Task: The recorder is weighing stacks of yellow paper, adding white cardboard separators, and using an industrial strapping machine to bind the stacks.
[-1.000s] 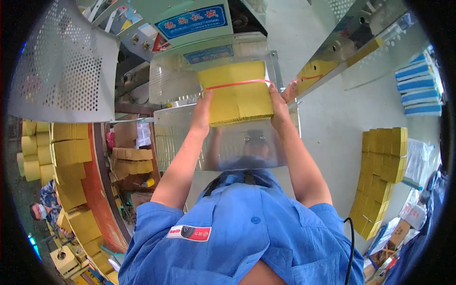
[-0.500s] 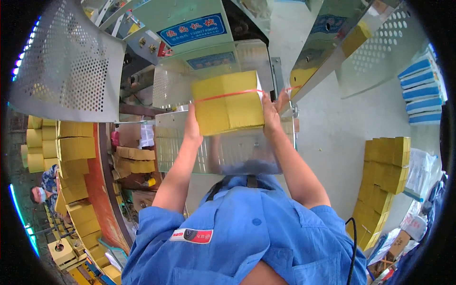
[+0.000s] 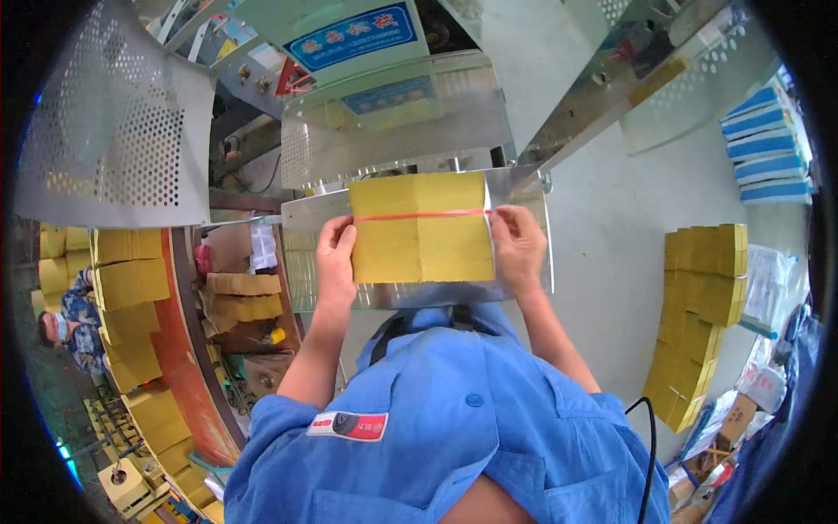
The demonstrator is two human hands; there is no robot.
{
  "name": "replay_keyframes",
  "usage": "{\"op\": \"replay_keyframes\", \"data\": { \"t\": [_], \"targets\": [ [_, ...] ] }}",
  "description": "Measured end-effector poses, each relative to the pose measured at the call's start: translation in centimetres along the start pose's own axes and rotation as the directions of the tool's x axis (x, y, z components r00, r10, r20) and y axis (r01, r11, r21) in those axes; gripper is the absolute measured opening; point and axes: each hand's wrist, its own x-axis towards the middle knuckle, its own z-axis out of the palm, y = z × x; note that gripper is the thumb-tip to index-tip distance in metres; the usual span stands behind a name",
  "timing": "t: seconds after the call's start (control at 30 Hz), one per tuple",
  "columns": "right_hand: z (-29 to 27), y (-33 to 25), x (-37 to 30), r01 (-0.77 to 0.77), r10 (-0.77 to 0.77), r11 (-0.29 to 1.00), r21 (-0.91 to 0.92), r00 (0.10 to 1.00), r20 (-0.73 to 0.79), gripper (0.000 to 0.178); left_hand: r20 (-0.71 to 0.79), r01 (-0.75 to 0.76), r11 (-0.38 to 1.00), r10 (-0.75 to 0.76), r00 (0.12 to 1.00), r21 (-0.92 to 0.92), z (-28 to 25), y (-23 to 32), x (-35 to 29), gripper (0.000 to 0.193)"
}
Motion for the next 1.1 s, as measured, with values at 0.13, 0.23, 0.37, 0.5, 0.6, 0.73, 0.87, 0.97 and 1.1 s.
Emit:
{"op": "replay_keyframes", "data": {
  "t": [0.13,0.23,0.37,0.5,0.6,0.73,0.87,0.97,1.1],
  "targets": [
    [1.6,1.1,-0.4,0.097,-0.07,0.954,0.285,0.992,-0.105,0.015,0.168,0.122,0.983,-0.098,0.981,-0.14,-1.4,-0.8,0.7,0.006],
    [2.6,1.4,-0.7,0.097,-0.05,0.907,0.41,0.991,-0.124,0.019,0.183,0.092,0.988,-0.069,0.981,-0.121,-1.6,-1.3,0.7,0.005],
    [2.8,1.3,-0.6,0.116,-0.073,0.914,0.389,0.99,-0.123,0.021,0.204,0.066,0.995,-0.05,0.978,-0.077,-2.0,-1.1,0.2,0.005],
    [3.0,2.0,-0.4,0.151,-0.099,0.896,0.417,0.985,-0.144,0.019,0.206,-0.032,0.998,0.021,0.978,0.05,-2.3,-0.9,0.0,0.007],
    [3.0,2.3,-0.3,0.09,-0.04,0.884,0.458,0.992,-0.117,0.019,0.193,-0.095,0.991,0.076,0.978,0.092,-1.9,-0.4,0.0,0.007],
    [3.1,3.1,-0.1,-0.08,0.117,0.914,0.398,0.991,-0.069,0.015,0.233,-0.152,0.967,0.102,0.967,0.204,-2.9,-0.7,0.4,0.008],
    [3.1,3.9,-0.1,-0.141,0.17,0.918,0.371,0.985,-0.044,0.016,0.264,-0.167,0.948,0.094,0.96,0.271,-4.1,-1.2,0.5,0.006],
    [1.6,2.7,0.0,-0.171,0.186,0.964,0.203,0.981,-0.056,0.021,0.302,0.116,0.993,-0.116,0.946,0.016,-3.4,-1.2,1.2,0.016],
    [3.1,9.4,2.4,-0.114,0.116,0.991,0.076,0.993,-0.031,0.029,0.237,0.436,0.896,-0.443,0.865,0.083,-4.9,-5.4,4.3,0.05]
  ]
}}
